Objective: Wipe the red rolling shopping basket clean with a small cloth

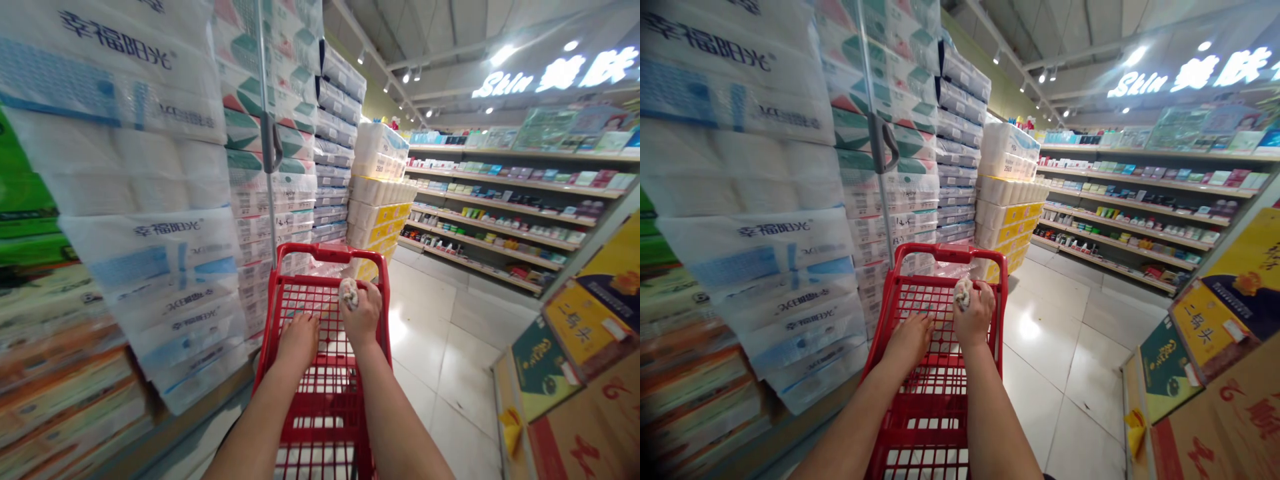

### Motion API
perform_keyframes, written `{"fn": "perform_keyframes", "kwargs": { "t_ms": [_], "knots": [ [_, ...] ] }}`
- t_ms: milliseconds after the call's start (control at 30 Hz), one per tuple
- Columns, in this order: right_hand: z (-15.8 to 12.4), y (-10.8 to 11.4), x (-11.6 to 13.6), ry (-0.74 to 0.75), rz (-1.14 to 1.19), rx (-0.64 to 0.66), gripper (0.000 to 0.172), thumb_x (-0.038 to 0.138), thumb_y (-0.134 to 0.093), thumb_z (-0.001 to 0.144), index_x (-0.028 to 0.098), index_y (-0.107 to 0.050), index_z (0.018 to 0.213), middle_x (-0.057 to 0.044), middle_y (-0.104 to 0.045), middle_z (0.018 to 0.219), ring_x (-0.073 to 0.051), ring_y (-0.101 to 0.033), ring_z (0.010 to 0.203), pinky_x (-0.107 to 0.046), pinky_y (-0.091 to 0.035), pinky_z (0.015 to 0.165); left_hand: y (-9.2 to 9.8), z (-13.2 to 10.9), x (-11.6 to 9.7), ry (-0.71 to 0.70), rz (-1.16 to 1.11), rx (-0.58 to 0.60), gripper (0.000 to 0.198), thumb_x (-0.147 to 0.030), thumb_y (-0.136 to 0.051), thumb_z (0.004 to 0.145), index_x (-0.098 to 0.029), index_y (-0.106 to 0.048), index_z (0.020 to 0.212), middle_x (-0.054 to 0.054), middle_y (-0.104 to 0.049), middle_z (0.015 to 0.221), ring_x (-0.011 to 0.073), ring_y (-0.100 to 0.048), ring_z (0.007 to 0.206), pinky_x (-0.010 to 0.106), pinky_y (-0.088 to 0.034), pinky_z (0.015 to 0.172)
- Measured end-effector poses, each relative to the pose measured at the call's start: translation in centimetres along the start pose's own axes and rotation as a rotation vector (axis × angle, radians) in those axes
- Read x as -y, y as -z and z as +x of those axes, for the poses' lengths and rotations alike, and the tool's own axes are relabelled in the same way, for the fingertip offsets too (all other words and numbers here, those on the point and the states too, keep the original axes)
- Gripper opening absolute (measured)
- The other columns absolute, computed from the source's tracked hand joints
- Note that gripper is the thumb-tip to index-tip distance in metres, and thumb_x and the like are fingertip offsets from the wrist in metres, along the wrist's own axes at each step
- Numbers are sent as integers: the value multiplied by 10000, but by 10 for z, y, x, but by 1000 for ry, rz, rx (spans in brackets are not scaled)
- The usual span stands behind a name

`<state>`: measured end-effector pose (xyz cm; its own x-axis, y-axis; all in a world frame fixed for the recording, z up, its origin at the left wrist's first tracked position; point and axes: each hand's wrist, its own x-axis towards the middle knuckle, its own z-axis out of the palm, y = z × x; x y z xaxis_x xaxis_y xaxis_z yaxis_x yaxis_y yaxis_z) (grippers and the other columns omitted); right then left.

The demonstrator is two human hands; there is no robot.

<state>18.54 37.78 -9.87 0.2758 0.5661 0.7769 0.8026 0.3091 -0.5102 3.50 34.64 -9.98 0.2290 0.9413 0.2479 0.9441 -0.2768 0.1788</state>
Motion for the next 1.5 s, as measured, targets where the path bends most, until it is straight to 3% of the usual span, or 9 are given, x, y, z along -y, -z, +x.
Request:
{"fn": "perform_keyframes", "kwargs": {
  "t_ms": [233,400,567,733,900,1100,1267,1367,1500],
  "knots": [
    [-11,-18,3,216,88,504,277,130,-597,736,223,-601,997,-64,-616,1161,-232,-500,1144,-402,-354,988,2,0,-2,20,32,51,349,-154,-394,881,-192,-635,1130,106,-625,1176,246,-512,1148,387,-422,931],
    [-9,-16,2,59,-49,377,191,120,-580,761,215,-581,926,-44,-639,954,-221,-541,924,-355,-377,867,-2,1,0,-12,30,3,364,-188,-364,907,-193,-624,1161,111,-629,1161,255,-519,1137,402,-437,909],
    [-10,-12,6,224,-18,457,283,84,-577,721,237,-596,959,-39,-610,984,-220,-522,946,-334,-383,867,-4,1,2,7,31,20,336,-175,-377,903,-183,-654,1093,104,-641,1141,251,-531,1125,391,-429,916],
    [-4,-5,-6,-61,-166,191,320,61,-529,723,199,-611,1001,-94,-569,1012,-258,-496,966,-377,-396,871,-4,1,2,-10,-9,-14,349,-281,-374,944,-199,-608,1189,93,-629,1185,254,-506,1160,407,-418,952],
    [-12,-9,4,194,-26,442,395,0,-506,682,258,-631,954,-37,-558,982,-213,-499,964,-303,-418,819,-4,1,2,10,14,18,333,-177,-360,917,-182,-653,1075,105,-632,1166,249,-515,1143,403,-425,933],
    [-3,4,-3,-29,-149,220,393,24,-479,746,225,-665,1028,-97,-556,1056,-258,-462,1000,-364,-431,845,-3,0,1,2,-12,-1,351,-288,-377,945,-211,-596,1208,91,-614,1229,249,-486,1187,408,-411,968],
    [-14,-7,11,262,-17,457,409,52,-550,736,271,-691,1052,-46,-591,1246,-261,-432,1198,-430,-354,1032,-3,0,2,2,16,19,346,-170,-340,923,-183,-636,1102,106,-633,1170,250,-505,1147,413,-426,931],
    [-20,-14,14,219,-3,464,372,173,-609,770,289,-686,1114,-28,-603,1288,-319,-300,1355,-575,-204,1111,-3,0,3,-3,22,22,355,-141,-331,917,-187,-634,1095,107,-627,1176,238,-503,1149,401,-423,933],
    [-20,-14,3,225,52,510,460,119,-546,784,245,-651,1213,-56,-544,1378,-278,-346,1355,-507,-305,1101,-2,-1,2,-16,15,6,342,-202,-327,942,-198,-639,1082,96,-632,1153,240,-514,1128,400,-429,920]
  ]
}}
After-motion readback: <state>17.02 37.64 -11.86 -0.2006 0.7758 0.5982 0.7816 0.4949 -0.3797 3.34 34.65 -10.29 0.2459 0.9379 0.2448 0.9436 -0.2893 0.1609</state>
